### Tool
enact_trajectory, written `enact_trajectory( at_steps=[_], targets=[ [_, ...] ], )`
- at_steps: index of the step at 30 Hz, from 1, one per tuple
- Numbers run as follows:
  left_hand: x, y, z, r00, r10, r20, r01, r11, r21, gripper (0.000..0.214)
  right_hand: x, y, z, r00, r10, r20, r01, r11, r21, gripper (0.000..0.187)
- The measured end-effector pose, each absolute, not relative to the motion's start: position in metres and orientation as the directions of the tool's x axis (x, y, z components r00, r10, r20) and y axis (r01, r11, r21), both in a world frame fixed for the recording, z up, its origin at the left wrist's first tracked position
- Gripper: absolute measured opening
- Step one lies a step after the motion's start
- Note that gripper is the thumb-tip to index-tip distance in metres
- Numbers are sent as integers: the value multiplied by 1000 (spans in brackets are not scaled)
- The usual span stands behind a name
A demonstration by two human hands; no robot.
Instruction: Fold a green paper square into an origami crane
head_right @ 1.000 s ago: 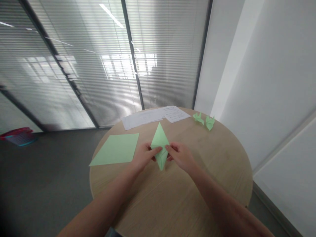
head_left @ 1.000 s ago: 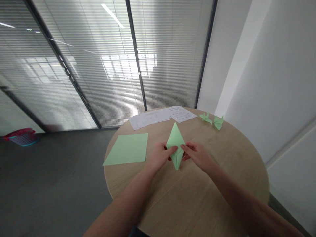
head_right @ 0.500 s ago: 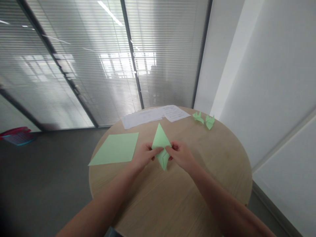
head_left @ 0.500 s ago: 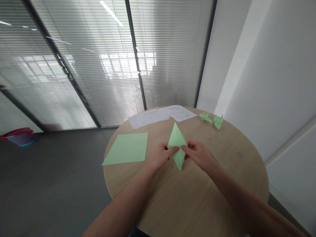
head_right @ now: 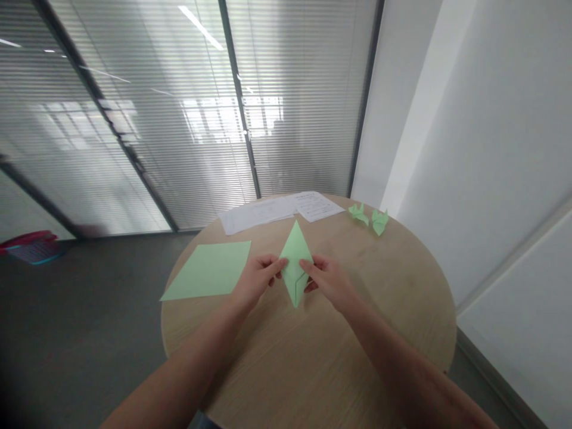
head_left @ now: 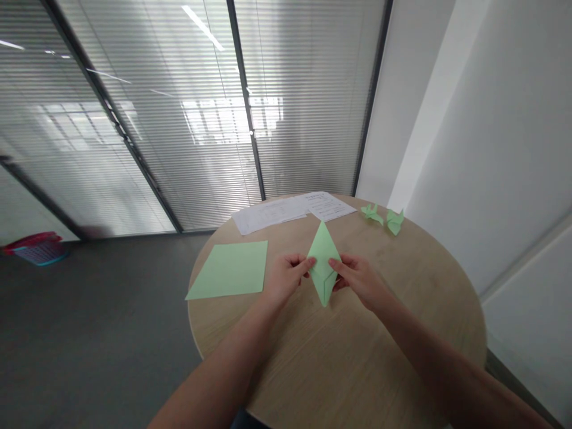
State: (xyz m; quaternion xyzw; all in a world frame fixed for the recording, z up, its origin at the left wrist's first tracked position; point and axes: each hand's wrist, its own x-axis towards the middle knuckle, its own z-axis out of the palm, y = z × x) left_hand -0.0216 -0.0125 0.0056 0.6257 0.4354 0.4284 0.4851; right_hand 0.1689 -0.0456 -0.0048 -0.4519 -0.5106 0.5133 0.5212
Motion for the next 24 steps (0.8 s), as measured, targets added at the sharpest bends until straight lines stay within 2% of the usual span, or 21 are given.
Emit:
enact_trajectory(
  at_steps=[4,11,14,19,24],
  targets=[
    [-21,-13,6,271,955,123,131,-164,978,41,170,-45,-5,-82,995,60,-53,56,-997,48],
    [-15,-17,6,384,916,112,131,-174,976,36,170,-46,-6,-71,989,131,40,134,-990,45],
    [-16,-15,4,369,921,127,128,-186,974,33,168,-47,-4,-93,989,118,45,122,-991,47],
    [-20,-10,1,302,942,147,121,-191,974,33,168,-47,-1,-91,994,60,-41,56,-998,49],
    [-18,-12,2,255,963,87,77,-110,991,37,174,-47,0,-49,995,88,-85,84,-993,45]
  ],
)
